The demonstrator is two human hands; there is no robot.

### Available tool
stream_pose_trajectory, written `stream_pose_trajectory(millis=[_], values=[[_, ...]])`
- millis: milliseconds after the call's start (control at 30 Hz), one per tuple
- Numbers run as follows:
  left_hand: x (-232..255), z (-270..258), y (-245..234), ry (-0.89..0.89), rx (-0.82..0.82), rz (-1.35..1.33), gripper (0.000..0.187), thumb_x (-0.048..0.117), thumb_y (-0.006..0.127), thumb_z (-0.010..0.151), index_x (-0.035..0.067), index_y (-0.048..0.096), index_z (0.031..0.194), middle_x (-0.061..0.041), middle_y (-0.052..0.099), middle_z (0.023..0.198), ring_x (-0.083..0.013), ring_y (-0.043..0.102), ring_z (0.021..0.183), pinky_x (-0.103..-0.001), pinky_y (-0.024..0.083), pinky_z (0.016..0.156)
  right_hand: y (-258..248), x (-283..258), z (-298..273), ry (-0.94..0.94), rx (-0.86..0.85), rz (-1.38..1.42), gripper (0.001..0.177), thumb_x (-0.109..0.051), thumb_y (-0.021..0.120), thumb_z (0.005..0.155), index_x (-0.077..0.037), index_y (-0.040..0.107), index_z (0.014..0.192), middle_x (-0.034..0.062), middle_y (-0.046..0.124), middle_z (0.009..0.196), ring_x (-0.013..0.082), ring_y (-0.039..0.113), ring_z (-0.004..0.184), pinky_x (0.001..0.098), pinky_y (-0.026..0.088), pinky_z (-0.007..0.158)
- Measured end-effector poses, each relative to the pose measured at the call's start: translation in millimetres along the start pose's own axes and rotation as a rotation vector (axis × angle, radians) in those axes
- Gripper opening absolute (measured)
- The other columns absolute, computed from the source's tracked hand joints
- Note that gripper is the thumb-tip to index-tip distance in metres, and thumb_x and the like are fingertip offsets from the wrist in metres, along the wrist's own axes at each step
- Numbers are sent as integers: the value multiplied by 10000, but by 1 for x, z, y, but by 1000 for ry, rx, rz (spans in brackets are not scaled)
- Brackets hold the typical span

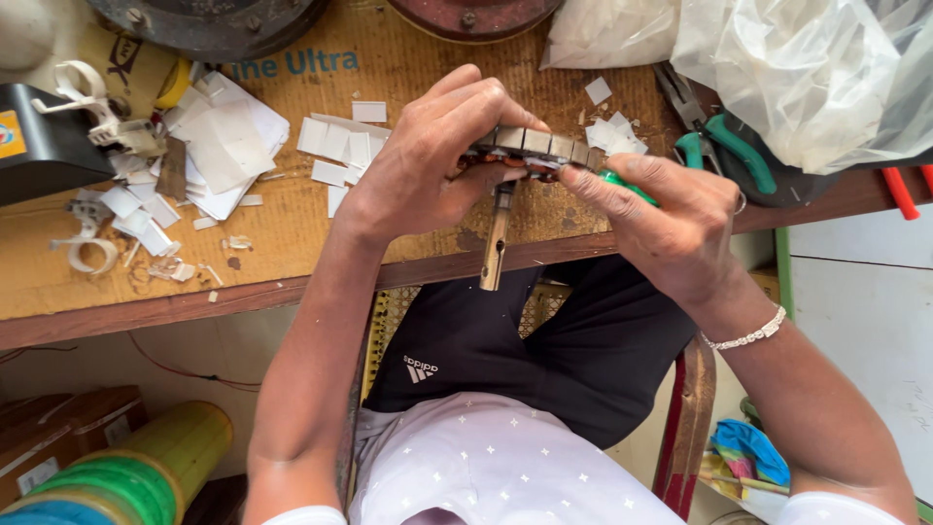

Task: The person is repairing an electrical motor component, likely a rotor. They use a screwdriver to adjust copper windings and insert small white insulating pieces into the slots. They also use pliers to cut and shape the insulation material.

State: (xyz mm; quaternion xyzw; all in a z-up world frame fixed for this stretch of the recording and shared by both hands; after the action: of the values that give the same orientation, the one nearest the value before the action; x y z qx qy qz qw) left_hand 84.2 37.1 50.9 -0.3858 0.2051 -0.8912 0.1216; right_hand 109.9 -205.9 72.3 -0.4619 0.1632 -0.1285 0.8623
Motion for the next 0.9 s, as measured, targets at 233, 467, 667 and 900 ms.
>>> stream_pose_trajectory(millis=[233, 467, 667, 900], values=[[9, 1, 11, 43, -93, 97, 375, 99, 843, 873, 70, 630, 1181, -66, 610, 1033, -307, 578, 1015, -425, 492, 863, -11, -8, -7, -39, -48, -34, 488, 71, 766, 890, -182, 754, 1307, 70, 697, 1004, 219, 692, 796, 359, 575, 689], [19, -13, 14, 53, -14, 130, 401, 93, 832, 867, 91, 651, 1224, -29, 686, 1083, -258, 600, 978, -403, 496, 878, -4, -8, -35, -49, 24, 126, 255, -85, 807, 917, -117, 771, 1167, 64, 736, 880, 186, 636, 634, 346, 494, 552], [21, -57, 30, 43, 180, 212, 399, -13, 791, 909, 118, 666, 1265, -27, 721, 1227, -213, 674, 1021, -345, 488, 902, 15, -9, -85, 466, 298, 305, 340, -369, 657, 1159, -40, 674, 1242, 57, 749, 975, 112, 699, 822, 231, 525, 701], [32, -64, 33, -8, 284, 304, 381, 63, 835, 891, 155, 693, 1233, -3, 742, 1231, -198, 622, 968, -330, 473, 887, 56, -1, -66, 642, 398, 517, 400, -377, 674, 1094, -10, 685, 1253, 69, 734, 927, 100, 631, 727, 207, 492, 670]])
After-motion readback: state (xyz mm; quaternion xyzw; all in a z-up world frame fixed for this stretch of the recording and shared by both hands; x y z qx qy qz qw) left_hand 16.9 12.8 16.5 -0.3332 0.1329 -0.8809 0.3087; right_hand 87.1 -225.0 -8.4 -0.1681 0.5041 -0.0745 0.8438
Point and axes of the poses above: each hand's wrist, its own z-axis towards the middle knuckle, its own y-axis out of the palm, x = y × z, the point moved 3 cm from there along z, towards the middle knuckle
